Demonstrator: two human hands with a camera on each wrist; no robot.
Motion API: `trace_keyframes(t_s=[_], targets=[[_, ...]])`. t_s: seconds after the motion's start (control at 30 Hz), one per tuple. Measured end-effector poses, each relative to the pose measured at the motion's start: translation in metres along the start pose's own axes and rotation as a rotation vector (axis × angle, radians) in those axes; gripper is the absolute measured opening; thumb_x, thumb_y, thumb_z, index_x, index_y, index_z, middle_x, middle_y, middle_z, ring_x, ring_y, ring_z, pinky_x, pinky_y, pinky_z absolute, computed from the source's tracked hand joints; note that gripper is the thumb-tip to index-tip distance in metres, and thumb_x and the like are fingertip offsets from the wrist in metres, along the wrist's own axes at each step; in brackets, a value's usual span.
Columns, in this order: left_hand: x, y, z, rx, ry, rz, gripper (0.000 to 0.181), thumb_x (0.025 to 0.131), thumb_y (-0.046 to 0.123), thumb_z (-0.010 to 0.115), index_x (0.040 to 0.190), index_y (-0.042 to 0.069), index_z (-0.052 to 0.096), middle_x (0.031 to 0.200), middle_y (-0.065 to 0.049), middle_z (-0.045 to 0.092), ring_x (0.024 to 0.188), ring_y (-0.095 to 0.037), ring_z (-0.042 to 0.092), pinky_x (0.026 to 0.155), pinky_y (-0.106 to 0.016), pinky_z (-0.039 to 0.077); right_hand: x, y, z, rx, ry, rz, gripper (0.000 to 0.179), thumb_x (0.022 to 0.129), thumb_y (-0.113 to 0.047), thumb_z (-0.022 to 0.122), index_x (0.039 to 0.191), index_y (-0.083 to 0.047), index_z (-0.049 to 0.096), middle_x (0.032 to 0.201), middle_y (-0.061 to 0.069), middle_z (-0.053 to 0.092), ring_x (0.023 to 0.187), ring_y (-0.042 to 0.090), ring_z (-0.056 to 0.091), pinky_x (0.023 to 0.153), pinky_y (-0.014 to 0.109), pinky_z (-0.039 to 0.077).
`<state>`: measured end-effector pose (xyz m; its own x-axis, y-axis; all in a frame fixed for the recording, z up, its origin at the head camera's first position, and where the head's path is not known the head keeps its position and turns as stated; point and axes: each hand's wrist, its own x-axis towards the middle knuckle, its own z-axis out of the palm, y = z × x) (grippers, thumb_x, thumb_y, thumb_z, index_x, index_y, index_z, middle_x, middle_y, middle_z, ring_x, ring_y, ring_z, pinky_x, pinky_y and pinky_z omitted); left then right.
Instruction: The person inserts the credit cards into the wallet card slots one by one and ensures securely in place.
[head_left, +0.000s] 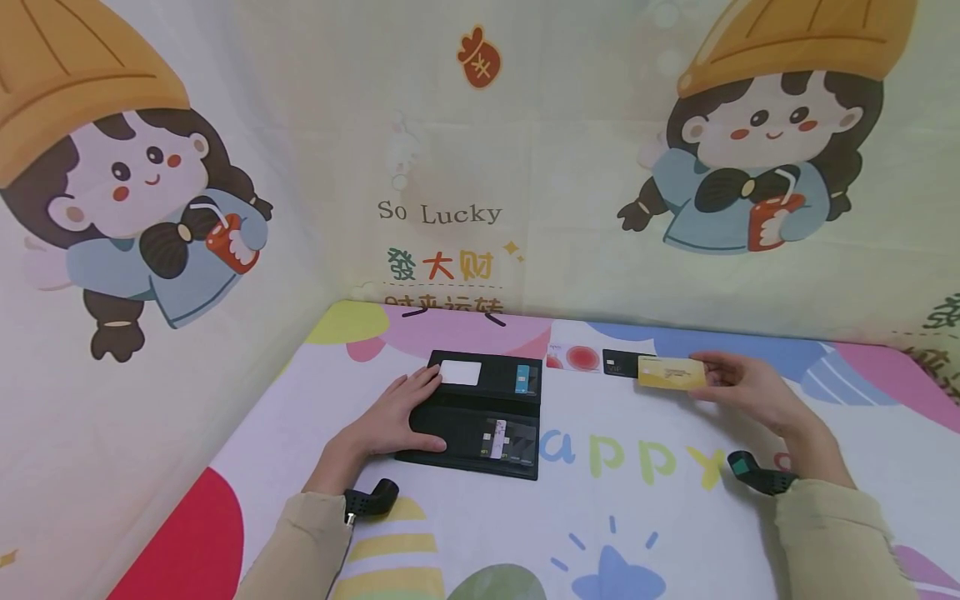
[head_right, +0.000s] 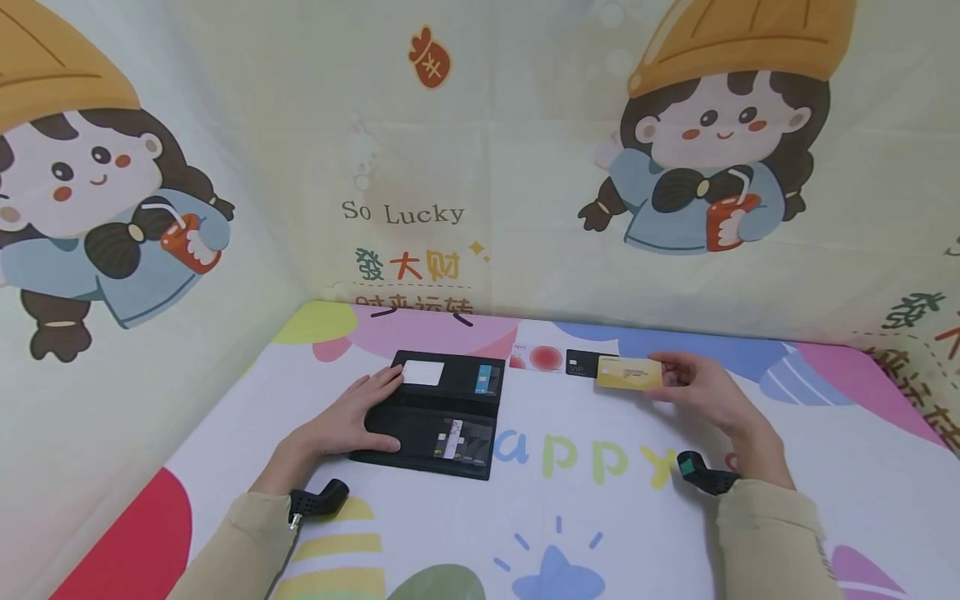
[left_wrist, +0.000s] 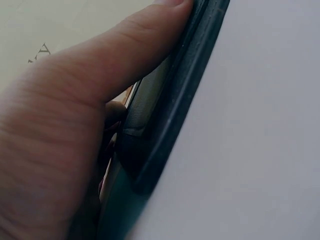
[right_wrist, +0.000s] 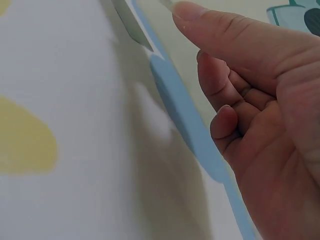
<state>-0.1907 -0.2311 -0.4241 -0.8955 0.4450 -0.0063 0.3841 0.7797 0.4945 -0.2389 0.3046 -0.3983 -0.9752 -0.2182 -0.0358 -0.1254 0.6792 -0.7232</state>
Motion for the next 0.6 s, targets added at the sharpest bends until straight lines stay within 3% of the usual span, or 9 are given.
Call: trace_keyframes(t_s=[0.4, 0.6], targets=[[0.000, 0.000, -0.001, 0.000, -0.001, 0.006, 0.113, 0.074, 0.062, 0.079, 0.158, 0.004, 0.031, 0.167, -0.008, 0.018, 0.153, -0.030, 0.011, 0.123, -0.050, 0.004, 0.008, -0.012, 0.013, 0.022, 0.024, -0.025, 0.073, 0.088, -0.033, 0.081, 0.143, 0.004, 0.048, 0.121, 0.019, 0.056, 0.102, 0.029, 0.050, 0.069, 0.019, 0.046], [0.000, -0.001, 0.000, 0.007, -0.002, 0.006, 0.112, 0.074, 0.063, 0.078, 0.158, 0.005, 0.031, 0.167, -0.008, 0.018, 0.153, -0.029, 0.011, 0.123, -0.049, 0.004, 0.011, -0.018, 0.018, 0.031, 0.034, -0.075, 0.069, 0.089, -0.028, 0.081, 0.142, 0.005, 0.049, 0.119, 0.019, 0.057, 0.099, 0.028, 0.051, 0.069, 0.019, 0.046]])
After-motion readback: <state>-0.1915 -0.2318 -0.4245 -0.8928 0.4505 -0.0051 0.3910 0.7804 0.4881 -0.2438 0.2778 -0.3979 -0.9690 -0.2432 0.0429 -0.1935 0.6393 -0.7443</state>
